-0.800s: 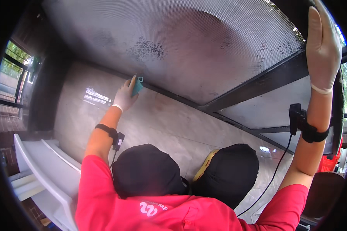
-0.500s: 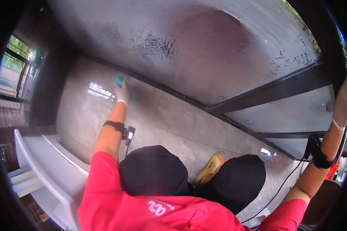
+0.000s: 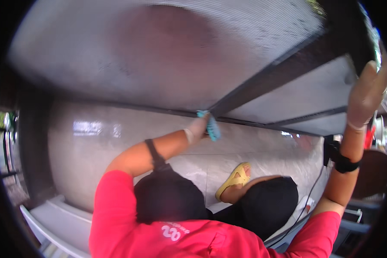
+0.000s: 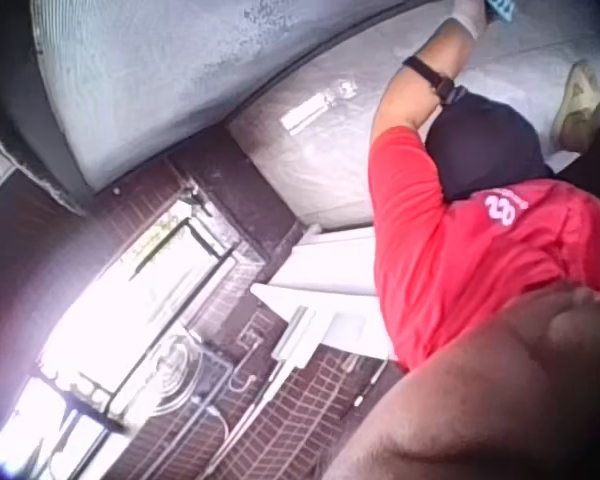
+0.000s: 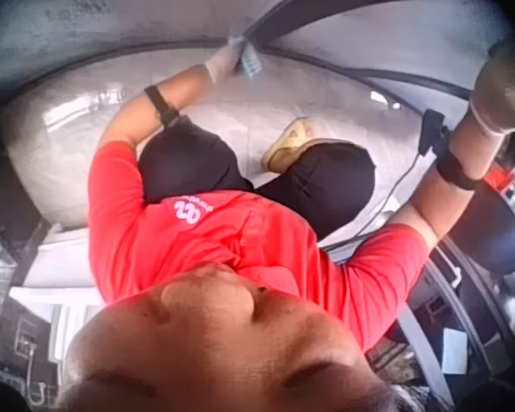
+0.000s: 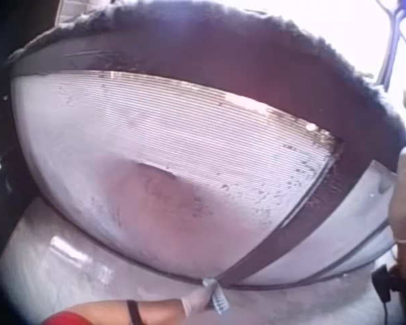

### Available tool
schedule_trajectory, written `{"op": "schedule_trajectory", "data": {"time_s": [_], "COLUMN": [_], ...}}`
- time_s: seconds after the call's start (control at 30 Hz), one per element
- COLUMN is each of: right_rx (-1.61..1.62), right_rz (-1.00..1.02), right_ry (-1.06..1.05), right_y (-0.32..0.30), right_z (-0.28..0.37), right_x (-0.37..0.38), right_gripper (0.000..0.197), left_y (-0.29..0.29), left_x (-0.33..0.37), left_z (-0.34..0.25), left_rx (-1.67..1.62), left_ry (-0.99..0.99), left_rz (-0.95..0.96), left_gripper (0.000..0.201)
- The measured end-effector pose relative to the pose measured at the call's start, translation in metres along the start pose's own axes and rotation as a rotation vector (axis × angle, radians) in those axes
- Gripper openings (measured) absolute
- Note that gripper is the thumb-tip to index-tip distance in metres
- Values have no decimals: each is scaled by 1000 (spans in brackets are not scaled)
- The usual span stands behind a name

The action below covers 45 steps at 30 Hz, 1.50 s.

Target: The person scrubs a detached window screen with a brush and sprays it with a cleaning solution before rinsing it with a high-pressure water hose.

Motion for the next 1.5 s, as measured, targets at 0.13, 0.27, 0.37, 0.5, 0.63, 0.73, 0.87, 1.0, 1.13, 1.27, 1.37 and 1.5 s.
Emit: {"op": "schedule_trajectory", "data": {"time_s": [0.13, 0.27, 0.37, 0.5, 0.63, 0.73, 0.87, 1.0, 1.13, 1.27, 1.37, 1.5], "right_rx": [236, 648, 895, 1080, 1080, 1015, 766, 766, 900, 732, 557, 317], "right_rz": [212, 857, 888, 852, 693, 520, 437, 446, 250, -10, -294, -262], "right_ry": [-236, -133, 50, 172, 213, 203, 262, 461, 578, 521, 342, 271], "right_y": [-29, 19, 32, 8, -29, -44, -44, -43, -47, -45, -60, -33], "right_z": [29, 79, 98, 110, 89, 58, 16, -45, -85, -136, -161, -183], "right_x": [-51, -92, -111, -105, -97, -104, -127, -165, -173, -170, -164, -163], "right_gripper": [39, 33, 45, 72, 101, 102, 78, 77, 96, 99, 91, 89], "left_y": [-21, 1, 54, 127, 170, 207, 265, 309, 360, 409, 443, 492], "left_x": [-35, -104, -148, -223, -250, -255, -263, -253, -259, -279, -312, -322], "left_z": [-69, -133, -156, -183, -187, -175, -165, -141, -120, -137, -168, -196], "left_rx": [524, 930, 922, 823, 921, 918, 954, 1134, 1388, 1354, 1834, 2030], "left_ry": [-53, 169, 464, 791, 1016, 1211, 1335, 1264, 1396, 1400, 1930, 2251], "left_rz": [223, 391, 501, 412, 261, 303, 294, 454, 611, 691, 415, 32], "left_gripper": [39, 57, 58, 52, 106, 102, 111, 106, 86, 67, 49, 51]}}
Point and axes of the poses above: each hand's wrist, its own x-axis towards the middle knuckle, its own y-axis out of the palm, z = x × y, the point moved 7 cm from there along x, towards the middle knuckle, and after that the axes turned 10 degrees about y, right-handed, at the moved point
